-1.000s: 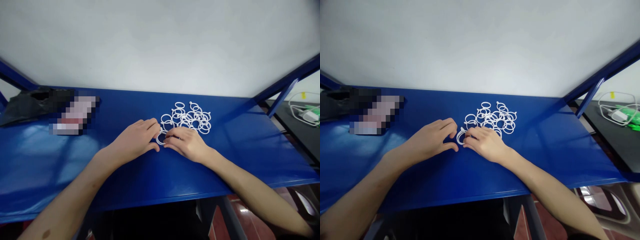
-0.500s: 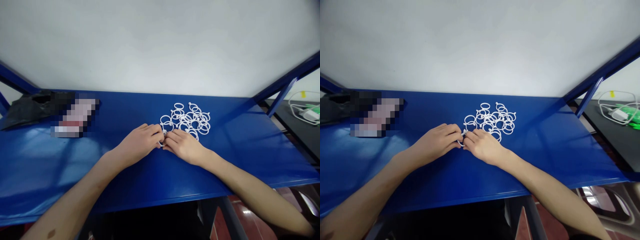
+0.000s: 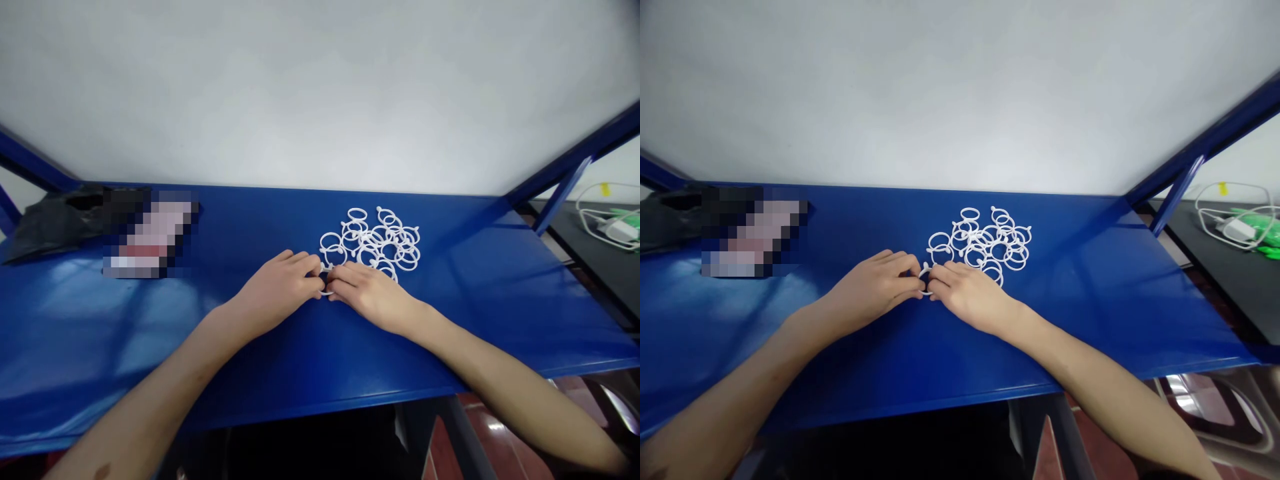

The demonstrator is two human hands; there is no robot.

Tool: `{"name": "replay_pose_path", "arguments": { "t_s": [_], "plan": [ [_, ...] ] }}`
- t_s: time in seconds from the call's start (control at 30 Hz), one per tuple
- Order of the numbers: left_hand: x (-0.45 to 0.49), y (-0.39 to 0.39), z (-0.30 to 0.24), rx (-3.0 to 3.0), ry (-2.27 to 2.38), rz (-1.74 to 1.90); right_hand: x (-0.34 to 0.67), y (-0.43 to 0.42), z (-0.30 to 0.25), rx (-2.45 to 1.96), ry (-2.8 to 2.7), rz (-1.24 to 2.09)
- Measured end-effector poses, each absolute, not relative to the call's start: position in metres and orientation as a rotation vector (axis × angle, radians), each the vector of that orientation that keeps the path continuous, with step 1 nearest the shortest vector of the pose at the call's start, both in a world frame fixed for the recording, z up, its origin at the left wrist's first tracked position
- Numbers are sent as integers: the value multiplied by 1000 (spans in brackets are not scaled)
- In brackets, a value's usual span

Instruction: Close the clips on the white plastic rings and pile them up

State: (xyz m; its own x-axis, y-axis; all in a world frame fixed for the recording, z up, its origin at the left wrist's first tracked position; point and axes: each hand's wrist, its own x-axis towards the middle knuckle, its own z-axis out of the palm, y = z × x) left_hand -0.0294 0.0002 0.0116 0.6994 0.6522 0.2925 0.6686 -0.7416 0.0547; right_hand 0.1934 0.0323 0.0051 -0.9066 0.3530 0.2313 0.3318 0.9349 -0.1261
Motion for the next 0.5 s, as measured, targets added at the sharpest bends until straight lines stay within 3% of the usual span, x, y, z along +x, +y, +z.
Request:
{"name": "replay_pose_path", "arguments": {
  "t_s": [0.5],
  "plan": [
    [-21,-6,15,-2862,-1071,-511,200,31,17,-448,-2736,-89]
  ]
}}
